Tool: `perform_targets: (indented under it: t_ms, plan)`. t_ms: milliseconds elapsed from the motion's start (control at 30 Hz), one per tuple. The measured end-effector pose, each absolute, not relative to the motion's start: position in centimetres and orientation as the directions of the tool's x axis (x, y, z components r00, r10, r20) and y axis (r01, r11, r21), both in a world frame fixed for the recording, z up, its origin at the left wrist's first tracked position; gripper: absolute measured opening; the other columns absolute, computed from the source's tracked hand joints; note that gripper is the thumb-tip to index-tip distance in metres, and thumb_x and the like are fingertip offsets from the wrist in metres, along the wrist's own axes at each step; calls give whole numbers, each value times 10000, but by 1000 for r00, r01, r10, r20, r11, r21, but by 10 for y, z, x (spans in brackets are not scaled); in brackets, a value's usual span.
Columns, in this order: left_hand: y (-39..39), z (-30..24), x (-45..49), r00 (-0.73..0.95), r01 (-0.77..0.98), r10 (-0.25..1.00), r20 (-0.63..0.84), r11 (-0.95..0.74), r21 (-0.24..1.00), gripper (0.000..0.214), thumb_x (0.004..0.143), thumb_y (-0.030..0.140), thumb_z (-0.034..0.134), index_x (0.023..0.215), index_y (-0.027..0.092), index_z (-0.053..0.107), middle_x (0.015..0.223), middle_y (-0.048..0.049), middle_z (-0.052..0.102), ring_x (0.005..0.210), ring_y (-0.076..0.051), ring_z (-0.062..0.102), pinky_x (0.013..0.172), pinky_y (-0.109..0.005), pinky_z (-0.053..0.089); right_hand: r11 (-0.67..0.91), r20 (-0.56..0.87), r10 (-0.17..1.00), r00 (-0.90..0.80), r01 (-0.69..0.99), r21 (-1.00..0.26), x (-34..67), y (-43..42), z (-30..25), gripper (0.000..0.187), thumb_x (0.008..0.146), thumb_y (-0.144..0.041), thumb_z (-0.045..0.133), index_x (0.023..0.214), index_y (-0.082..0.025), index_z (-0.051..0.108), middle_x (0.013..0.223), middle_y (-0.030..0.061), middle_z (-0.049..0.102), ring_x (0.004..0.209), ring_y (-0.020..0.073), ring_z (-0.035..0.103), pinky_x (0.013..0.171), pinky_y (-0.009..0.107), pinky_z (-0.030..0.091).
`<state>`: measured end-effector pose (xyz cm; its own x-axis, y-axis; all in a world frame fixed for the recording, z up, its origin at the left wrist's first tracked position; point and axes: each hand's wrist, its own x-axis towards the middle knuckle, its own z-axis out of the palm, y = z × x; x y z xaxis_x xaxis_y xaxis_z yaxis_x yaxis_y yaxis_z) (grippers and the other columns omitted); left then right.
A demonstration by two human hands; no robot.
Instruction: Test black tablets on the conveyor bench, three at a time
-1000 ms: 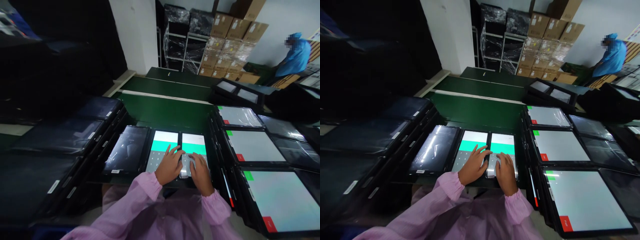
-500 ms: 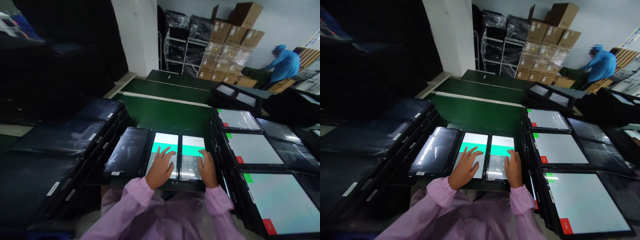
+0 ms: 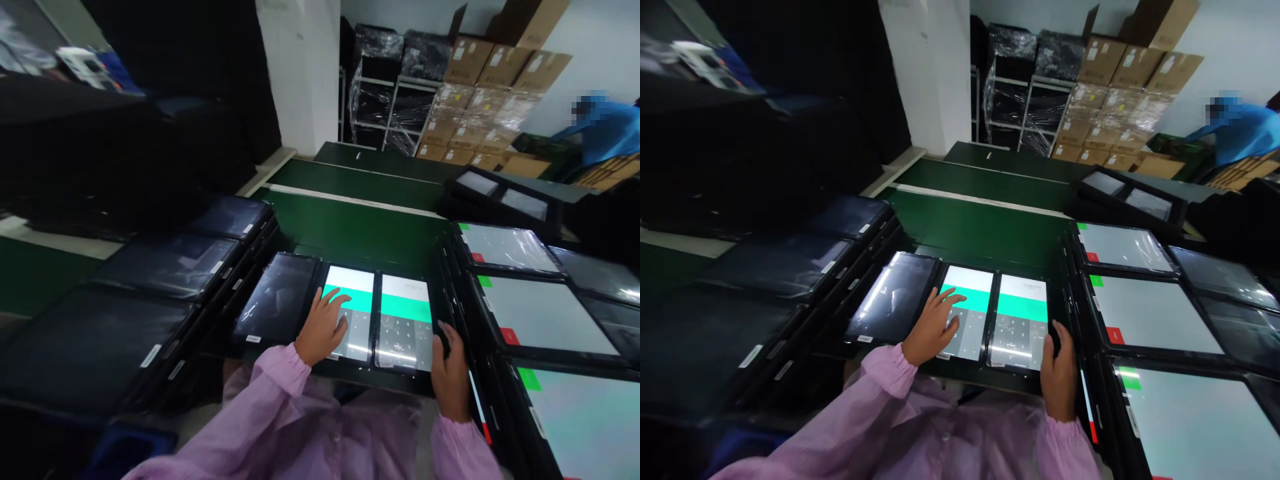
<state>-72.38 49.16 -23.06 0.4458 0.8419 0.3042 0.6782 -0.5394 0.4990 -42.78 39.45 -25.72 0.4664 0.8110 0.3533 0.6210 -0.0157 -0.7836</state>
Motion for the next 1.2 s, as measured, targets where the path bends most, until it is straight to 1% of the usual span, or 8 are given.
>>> perform_targets:
  t_ms: [67, 167, 300, 400, 533, 733, 967, 1200]
  plan:
    - [496, -229, -723, 488, 675, 822, 295, -569, 469, 450, 940, 106, 465, 1373, 216, 509, 1353, -77, 667, 1503, -291, 423, 1296, -658, 215, -47, 320, 775, 545, 555, -830, -430, 383, -267, 555, 1045, -547, 492, 1443, -165, 550, 1425, 170, 590, 1314, 314, 561, 1108, 504, 432]
    - [501, -227, -721, 539, 675, 796, 276, -604, 425, 474, 936, 93, 467, 1388, 221, 529, 1337, -73, 682, 1529, -290, 393, 1307, -658, 186, -43, 322, 707, 630, 492, -870, -438, 375, -279, 575, 1055, -560, 446, 1416, -131, 574, 1386, 192, 608, 1274, 320, 582, 1060, 487, 456]
    - [505, -225, -714, 561, 692, 788, 253, -614, 380, 495, 936, 86, 471, 1406, 221, 549, 1287, -70, 710, 1525, -298, 403, 1311, -680, 144, 13, 361, 663, 656, 472, -882, -446, 375, -285, 538, 1070, -530, 437, 1365, -116, 614, 1343, 201, 629, 1238, 323, 599, 1045, 489, 456]
    - [508, -222, -707, 583, 679, 772, 254, -634, 370, 497, 938, 102, 485, 1416, 220, 554, 1288, -78, 712, 1533, -289, 392, 1323, -661, 135, 28, 371, 653, 660, 468, -883, -446, 375, -287, 517, 1074, -519, 439, 1344, -123, 632, 1328, 193, 642, 1236, 321, 603, 1045, 489, 456]
    - [511, -219, -701, 634, 642, 740, 222, -665, 383, 479, 941, 113, 486, 1402, 219, 562, 1310, -78, 709, 1548, -276, 369, 1333, -642, 129, 16, 355, 649, 673, 454, -891, -445, 373, -288, 507, 1074, -515, 446, 1337, -127, 641, 1326, 185, 650, 1229, 317, 611, 1042, 480, 462]
    - [510, -223, -708, 569, 688, 790, 231, -610, 394, 451, 939, 106, 469, 1364, 211, 577, 1297, -73, 710, 1504, -289, 430, 1328, -660, 104, 37, 359, 652, 668, 445, -895, -447, 372, -288, 507, 1074, -509, 450, 1332, -118, 644, 1320, 188, 652, 1226, 316, 614, 1041, 487, 470]
    - [512, -218, -702, 652, 606, 733, 195, -658, 447, 489, 918, 110, 487, 1392, 214, 549, 1350, -78, 684, 1535, -279, 385, 1336, -633, 108, 14, 359, 650, 670, 462, -887, -446, 372, -287, 510, 1076, -509, 440, 1326, -118, 652, 1310, 183, 656, 1223, 319, 611, 1044, 486, 465]
    - [495, -213, -755, 524, 675, 813, 255, -579, 457, 517, 922, 105, 469, 1420, 236, 516, 1368, -68, 675, 1491, -267, 438, 1325, -621, 152, -8, 366, 647, 669, 485, -874, -448, 371, -284, 503, 1072, -477, 441, 1345, -112, 655, 1316, 186, 655, 1232, 327, 604, 1052, 484, 448]
